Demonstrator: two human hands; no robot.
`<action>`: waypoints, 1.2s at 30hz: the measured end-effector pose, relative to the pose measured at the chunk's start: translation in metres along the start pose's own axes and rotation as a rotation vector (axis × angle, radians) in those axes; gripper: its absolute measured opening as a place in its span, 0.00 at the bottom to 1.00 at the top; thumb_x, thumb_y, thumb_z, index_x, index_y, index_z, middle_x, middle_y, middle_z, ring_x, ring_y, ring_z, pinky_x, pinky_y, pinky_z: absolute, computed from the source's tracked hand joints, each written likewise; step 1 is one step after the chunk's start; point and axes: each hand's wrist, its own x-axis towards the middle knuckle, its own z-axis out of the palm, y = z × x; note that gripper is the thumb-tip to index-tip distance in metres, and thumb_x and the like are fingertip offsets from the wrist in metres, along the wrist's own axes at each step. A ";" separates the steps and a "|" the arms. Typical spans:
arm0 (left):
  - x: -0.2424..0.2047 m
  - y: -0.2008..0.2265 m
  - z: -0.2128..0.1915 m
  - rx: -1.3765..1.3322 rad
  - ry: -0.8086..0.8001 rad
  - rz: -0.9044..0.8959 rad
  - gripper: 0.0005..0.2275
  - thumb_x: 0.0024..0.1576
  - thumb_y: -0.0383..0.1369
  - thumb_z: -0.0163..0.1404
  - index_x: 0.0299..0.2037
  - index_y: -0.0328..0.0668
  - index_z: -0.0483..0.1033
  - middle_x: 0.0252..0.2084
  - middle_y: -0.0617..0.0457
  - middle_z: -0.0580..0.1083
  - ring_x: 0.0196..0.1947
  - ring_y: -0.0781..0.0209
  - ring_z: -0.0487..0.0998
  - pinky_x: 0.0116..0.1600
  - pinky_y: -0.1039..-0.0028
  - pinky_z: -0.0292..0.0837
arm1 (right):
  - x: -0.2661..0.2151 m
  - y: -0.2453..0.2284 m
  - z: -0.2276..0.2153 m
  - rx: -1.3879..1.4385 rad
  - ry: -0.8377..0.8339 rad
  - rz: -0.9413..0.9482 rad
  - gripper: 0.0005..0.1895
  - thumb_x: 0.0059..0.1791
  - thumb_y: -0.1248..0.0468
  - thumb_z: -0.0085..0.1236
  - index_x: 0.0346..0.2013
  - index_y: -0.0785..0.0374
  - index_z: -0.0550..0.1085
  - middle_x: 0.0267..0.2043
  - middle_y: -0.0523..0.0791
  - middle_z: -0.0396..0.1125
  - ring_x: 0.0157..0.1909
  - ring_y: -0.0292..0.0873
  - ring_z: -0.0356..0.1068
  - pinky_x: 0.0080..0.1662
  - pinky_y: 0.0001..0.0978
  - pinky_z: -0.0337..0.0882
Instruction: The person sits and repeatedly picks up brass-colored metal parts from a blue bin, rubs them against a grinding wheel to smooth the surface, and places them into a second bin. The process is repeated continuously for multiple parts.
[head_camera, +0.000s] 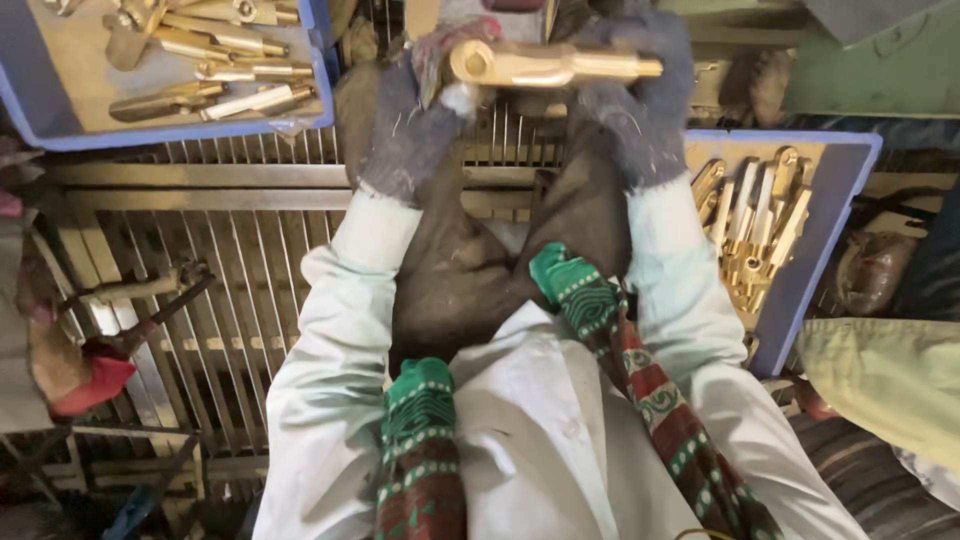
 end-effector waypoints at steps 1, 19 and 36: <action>-0.012 0.011 0.005 0.004 -0.004 0.001 0.25 0.63 0.39 0.61 0.64 0.32 0.69 0.54 0.49 0.75 0.50 0.63 0.78 0.52 0.73 0.79 | -0.007 -0.013 -0.001 -0.044 -0.005 -0.044 0.28 0.49 0.51 0.72 0.53 0.62 0.68 0.53 0.48 0.66 0.55 0.48 0.75 0.53 0.35 0.77; 0.047 -0.042 0.020 0.319 -0.064 -0.063 0.10 0.61 0.26 0.50 0.51 0.31 0.76 0.42 0.49 0.81 0.37 0.64 0.82 0.41 0.74 0.79 | -0.024 0.033 -0.030 0.365 0.238 0.522 0.29 0.51 0.64 0.66 0.63 0.63 0.63 0.51 0.49 0.68 0.50 0.42 0.70 0.48 0.33 0.76; 0.046 -0.089 0.015 0.255 0.159 -0.262 0.08 0.63 0.28 0.53 0.48 0.31 0.73 0.34 0.53 0.76 0.29 0.68 0.77 0.31 0.74 0.75 | -0.009 0.049 -0.011 0.465 0.337 0.672 0.32 0.50 0.71 0.59 0.64 0.69 0.55 0.50 0.53 0.68 0.49 0.47 0.73 0.49 0.47 0.85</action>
